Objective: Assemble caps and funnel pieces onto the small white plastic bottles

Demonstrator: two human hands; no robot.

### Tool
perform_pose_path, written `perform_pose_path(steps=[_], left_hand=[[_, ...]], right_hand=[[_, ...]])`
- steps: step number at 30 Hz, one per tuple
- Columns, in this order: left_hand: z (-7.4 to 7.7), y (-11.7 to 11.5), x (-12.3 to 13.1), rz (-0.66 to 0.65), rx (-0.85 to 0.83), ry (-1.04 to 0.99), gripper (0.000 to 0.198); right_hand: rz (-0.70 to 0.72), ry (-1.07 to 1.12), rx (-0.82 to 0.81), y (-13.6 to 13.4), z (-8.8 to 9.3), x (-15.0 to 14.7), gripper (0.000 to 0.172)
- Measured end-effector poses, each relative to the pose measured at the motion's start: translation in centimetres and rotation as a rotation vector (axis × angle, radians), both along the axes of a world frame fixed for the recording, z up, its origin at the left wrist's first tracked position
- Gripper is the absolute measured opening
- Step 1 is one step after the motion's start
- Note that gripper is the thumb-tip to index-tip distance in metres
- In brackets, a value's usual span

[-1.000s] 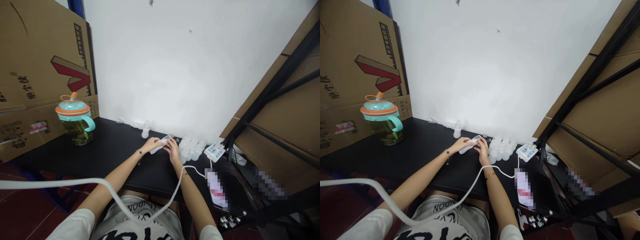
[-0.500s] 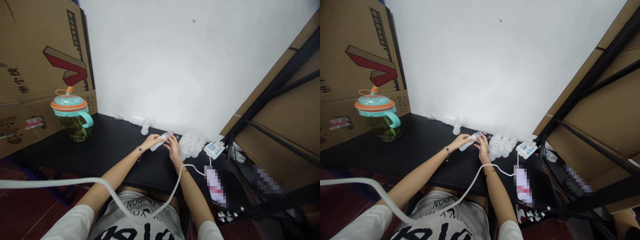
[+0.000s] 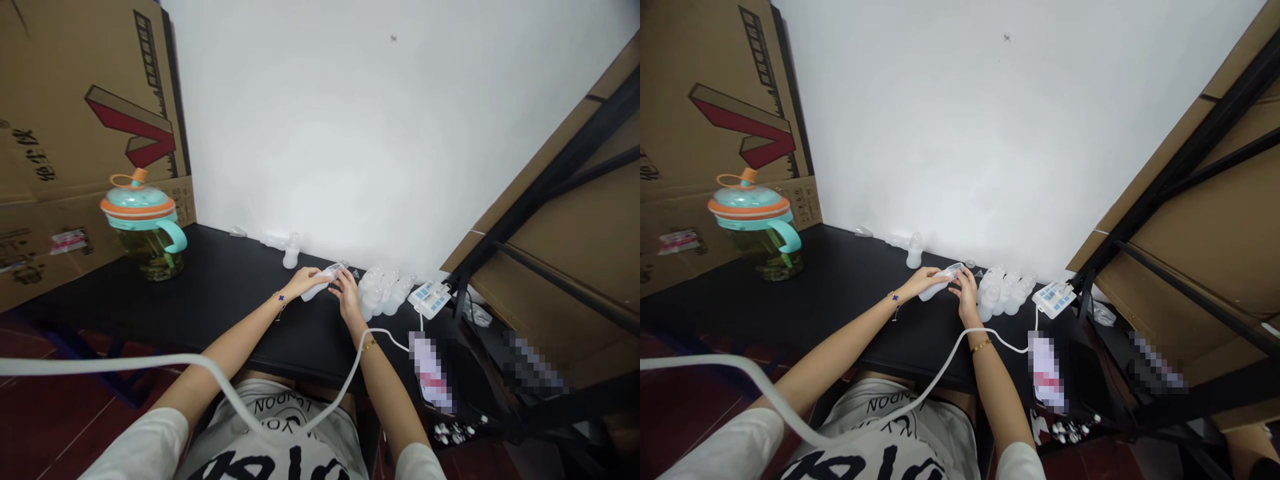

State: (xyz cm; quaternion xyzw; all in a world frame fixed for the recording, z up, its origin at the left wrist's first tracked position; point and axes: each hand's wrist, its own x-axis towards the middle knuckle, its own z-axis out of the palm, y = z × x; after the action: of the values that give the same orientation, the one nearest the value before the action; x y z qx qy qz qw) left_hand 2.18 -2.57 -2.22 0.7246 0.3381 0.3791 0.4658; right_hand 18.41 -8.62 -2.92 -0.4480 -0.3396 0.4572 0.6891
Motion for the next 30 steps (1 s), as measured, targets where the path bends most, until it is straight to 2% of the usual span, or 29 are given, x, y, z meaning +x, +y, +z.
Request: perform_pose_path(steps=[13, 24, 30], left_hand=[[-0.02, -0.18, 0.3, -0.008, -0.052, -0.004, 0.05], [-0.13, -0.57, 0.62, -0.043, -0.233, -0.116, 0.051], [-0.29, -0.46, 0.71, -0.056, -0.198, -0.104, 0.053]], right_hand=[[-0.007, -0.022, -0.002, 0.23, -0.21, 0.09, 0.053], [0.011, -0.013, 0.028, -0.01, -0.02, 0.07, 0.053], [0.023, -0.055, 0.053, -0.26, 0.12, -0.09, 0.055]])
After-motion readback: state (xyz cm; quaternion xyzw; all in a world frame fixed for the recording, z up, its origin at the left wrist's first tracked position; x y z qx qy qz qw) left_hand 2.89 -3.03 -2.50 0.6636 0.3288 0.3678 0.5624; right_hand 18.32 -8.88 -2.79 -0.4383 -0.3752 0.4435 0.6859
